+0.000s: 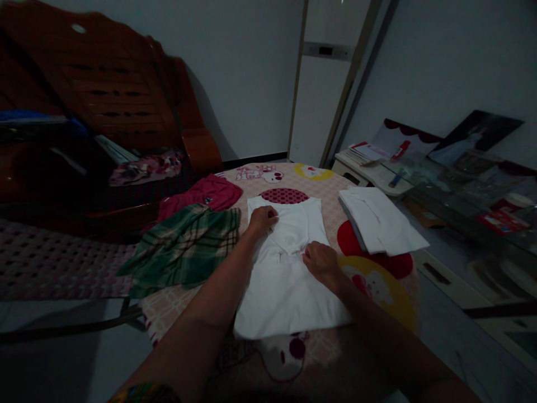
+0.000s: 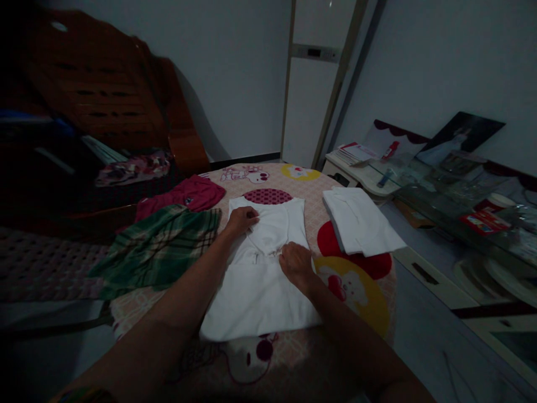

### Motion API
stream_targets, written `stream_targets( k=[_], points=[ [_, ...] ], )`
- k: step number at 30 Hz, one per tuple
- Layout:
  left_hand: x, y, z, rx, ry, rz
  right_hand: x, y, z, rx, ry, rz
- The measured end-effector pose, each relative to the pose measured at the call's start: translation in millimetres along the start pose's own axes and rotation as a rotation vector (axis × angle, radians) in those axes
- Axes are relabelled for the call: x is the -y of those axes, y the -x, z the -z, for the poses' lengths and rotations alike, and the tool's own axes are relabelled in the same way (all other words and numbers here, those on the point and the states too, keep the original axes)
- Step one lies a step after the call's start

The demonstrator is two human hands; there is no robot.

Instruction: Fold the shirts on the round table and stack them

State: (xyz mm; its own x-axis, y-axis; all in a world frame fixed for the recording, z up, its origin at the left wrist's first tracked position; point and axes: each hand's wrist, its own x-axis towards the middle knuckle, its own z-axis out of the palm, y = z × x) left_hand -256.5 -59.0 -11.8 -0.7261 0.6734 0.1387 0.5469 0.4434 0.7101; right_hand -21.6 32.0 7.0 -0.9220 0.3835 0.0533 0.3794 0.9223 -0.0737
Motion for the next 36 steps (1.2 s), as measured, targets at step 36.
stream_targets(
  k=[36],
  points=[
    [26, -1, 41.1, -0.088, 0.423, 0.229, -79, -16, -23, -0.201, -0.514, -0.156]
  ],
)
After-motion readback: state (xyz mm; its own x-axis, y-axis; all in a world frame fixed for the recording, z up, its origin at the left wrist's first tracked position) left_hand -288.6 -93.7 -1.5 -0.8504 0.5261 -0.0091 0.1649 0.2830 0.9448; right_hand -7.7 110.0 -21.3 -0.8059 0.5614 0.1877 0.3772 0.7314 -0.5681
